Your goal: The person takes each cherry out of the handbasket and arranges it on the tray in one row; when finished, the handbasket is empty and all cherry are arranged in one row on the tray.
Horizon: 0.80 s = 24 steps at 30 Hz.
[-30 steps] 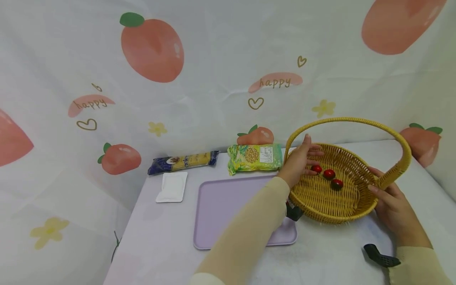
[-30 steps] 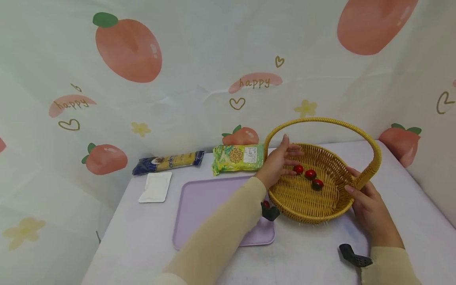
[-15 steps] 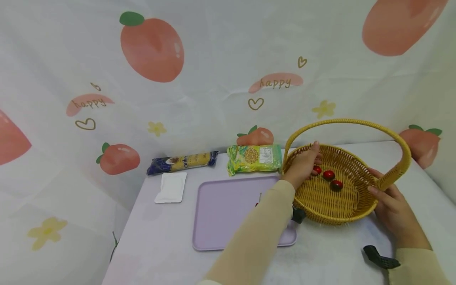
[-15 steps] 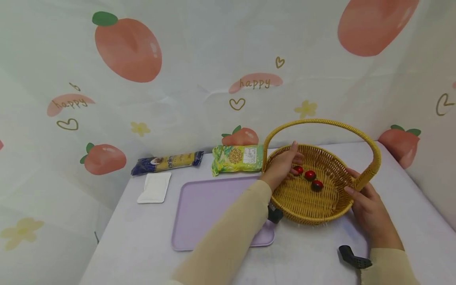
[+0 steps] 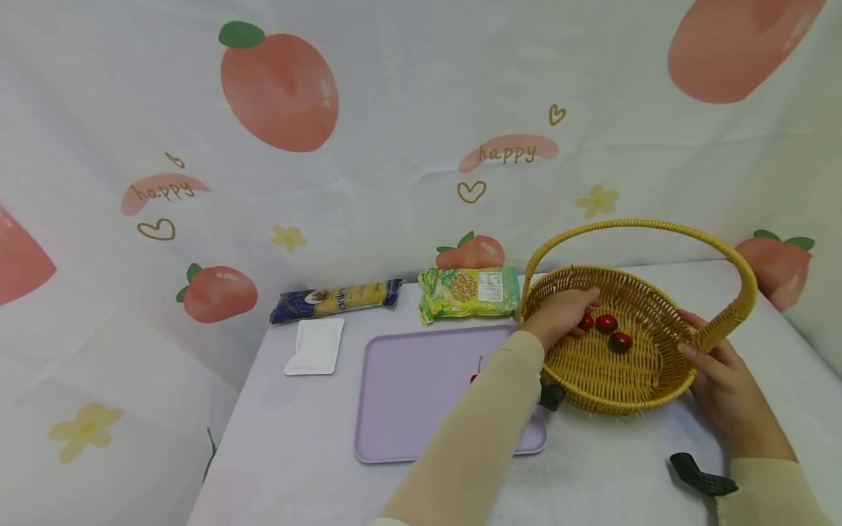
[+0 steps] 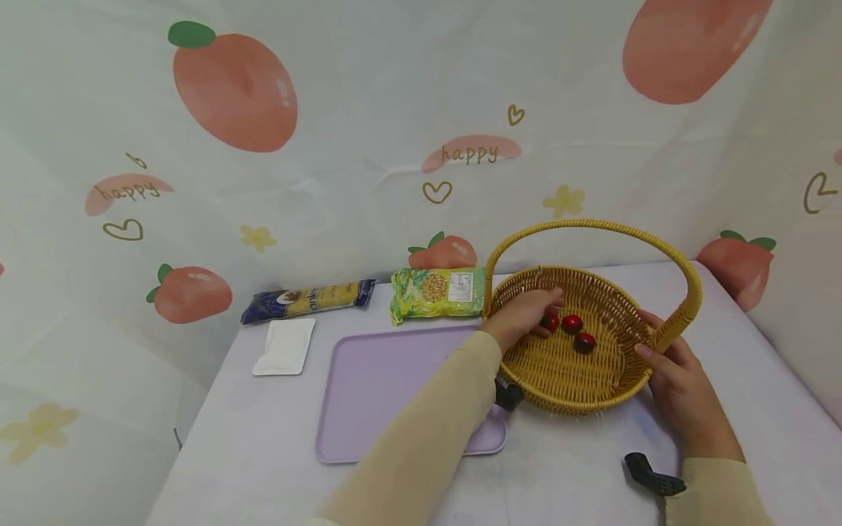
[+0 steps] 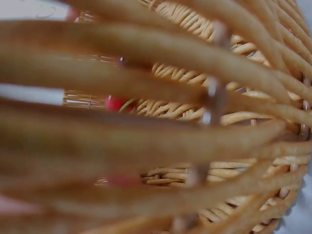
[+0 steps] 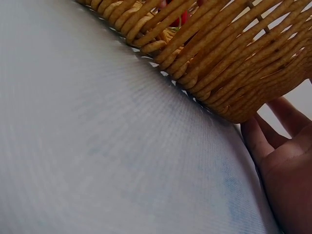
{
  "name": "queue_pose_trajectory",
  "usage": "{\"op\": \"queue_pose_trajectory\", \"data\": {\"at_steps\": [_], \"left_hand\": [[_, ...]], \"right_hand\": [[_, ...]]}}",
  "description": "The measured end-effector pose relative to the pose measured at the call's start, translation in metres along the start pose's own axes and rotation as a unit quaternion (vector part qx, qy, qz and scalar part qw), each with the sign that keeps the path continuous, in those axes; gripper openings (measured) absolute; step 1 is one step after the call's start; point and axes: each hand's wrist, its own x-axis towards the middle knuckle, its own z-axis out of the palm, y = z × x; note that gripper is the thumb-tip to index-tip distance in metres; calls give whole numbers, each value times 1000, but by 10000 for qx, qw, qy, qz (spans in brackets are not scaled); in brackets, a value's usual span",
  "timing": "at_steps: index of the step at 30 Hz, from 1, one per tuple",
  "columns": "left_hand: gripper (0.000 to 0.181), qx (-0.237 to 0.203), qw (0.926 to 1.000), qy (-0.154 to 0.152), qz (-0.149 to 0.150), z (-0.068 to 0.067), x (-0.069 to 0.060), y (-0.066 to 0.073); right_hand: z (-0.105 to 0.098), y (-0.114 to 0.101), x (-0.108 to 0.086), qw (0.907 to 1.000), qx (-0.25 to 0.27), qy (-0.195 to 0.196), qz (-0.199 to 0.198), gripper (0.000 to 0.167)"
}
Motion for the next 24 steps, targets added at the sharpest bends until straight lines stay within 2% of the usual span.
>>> {"op": "queue_pose_trajectory", "data": {"at_steps": [2, 4, 8, 13, 16, 21, 24], "left_hand": [[26, 251, 9996, -107, 3, 1, 0, -1], [16, 562, 9982, -189, 15, 2, 0, -2], [25, 934, 9955, -140, 94, 2, -1, -4], [16, 1017, 9948, -56, 79, 3, 0, -5], [11, 766, 9970, -55, -31, 3, 1, -6], [9, -295, 9994, -107, -153, 4, 1, -8], [9, -650, 9978, -74, -105, 4, 2, -8]], "right_hand": [[0, 0, 0, 9999, -96, 55, 40, 59], [0, -1, 0, 9997, -190, 85, 92, 59], [0, -1, -1, 9992, -346, 107, 168, 60], [0, -2, -1, 9990, -375, 135, 198, 60], [0, -2, -1, 9982, -483, 260, 229, 59], [1, -1, -1, 9986, -421, 235, 221, 59], [2, -1, -1, 9993, -315, 128, 176, 59]]}}
